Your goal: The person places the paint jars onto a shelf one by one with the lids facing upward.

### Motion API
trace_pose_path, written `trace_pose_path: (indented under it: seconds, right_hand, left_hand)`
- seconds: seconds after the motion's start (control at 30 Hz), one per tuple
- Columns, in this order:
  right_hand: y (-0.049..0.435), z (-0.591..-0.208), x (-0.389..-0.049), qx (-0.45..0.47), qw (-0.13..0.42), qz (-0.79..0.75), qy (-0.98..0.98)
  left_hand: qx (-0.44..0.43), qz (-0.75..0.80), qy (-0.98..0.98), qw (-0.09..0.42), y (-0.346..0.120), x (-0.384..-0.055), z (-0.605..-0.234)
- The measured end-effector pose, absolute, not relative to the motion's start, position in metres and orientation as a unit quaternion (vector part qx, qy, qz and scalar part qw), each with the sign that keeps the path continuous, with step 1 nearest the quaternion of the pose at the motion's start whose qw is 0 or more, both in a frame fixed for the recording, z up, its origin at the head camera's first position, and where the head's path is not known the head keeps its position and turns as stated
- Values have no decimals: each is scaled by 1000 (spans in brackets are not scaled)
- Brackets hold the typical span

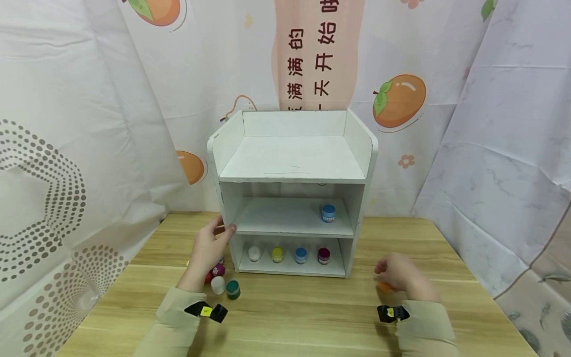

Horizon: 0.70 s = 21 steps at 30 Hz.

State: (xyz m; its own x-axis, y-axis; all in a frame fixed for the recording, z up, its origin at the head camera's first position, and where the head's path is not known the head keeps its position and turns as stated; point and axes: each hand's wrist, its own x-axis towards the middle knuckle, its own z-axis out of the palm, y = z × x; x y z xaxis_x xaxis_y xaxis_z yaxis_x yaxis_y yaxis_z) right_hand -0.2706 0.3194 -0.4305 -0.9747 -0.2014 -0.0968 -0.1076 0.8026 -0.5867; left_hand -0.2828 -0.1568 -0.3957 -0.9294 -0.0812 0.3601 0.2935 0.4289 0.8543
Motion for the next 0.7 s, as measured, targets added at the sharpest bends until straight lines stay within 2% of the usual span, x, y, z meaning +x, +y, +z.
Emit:
trace_pose_path:
  seconds: [0.27, 0.5, 0.7]
  right_hand:
    - [314, -430, -272, -100, 70, -297, 947]
    - [324, -412, -269, -138, 34, -241, 960]
    - [324, -402, -264, -164, 26, -241, 956]
  left_hand:
    - [-62, -529, -827, 182, -157, -285, -398]
    - [-61, -529, -828, 176, -157, -284, -397]
    - [-63, -532, -827, 172, -158, -282, -396]
